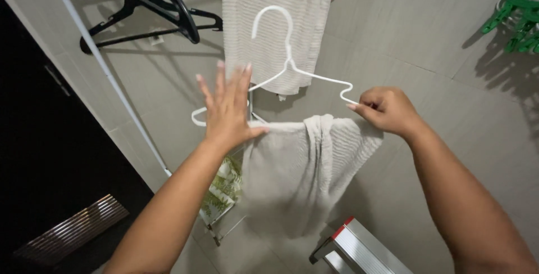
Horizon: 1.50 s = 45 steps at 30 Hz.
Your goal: The person folds a white towel and places it onto a white hanger, then hangs it on a white metal drying rack. They repeat this process with a second white towel, using another white hanger. Finally, they gather several green hangers from a wall-mounted rack and place them onto the drying rack.
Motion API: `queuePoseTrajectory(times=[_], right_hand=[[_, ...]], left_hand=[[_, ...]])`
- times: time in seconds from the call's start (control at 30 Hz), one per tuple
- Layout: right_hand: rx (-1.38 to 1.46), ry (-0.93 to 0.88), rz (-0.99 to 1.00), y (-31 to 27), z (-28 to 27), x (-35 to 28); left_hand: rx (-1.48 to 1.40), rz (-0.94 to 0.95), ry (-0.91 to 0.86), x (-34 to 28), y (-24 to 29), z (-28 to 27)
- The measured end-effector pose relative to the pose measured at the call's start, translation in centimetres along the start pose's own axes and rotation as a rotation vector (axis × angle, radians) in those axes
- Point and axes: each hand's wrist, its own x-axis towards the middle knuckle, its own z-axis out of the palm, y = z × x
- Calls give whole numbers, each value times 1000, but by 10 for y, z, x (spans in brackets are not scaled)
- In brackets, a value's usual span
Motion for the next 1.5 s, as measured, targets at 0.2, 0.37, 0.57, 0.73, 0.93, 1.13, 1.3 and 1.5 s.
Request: queuePoseTrajectory(times=[0.2,0.37,0.57,0.73,0.93,1.13,1.3,1.5], right_hand=[[-155,-11,49,6,3,14],[-227,196,46,28,29,9],[-347,552,248,13,90,-43],[-45,448,226,-17,152,-76],[412,400,491,21,226,-66],[845,313,514,22,225,-27],[784,159,269,-40,175,29],[474,-75,149,-73,122,55]], left_hand=[[-1189,-580,-652,-13,-30,36],[-1258,-759,-559,-12,2,57],[-1266,-867,-419,-11,29,94],[-1186,-863,-463,-14,46,103],[-1297,-936,-440,-43,37,120],[-1339,-1051,-367,-56,17,113],[-1490,-1139,-226,-44,19,110],[-803,-578,-72,-21,8,115]])
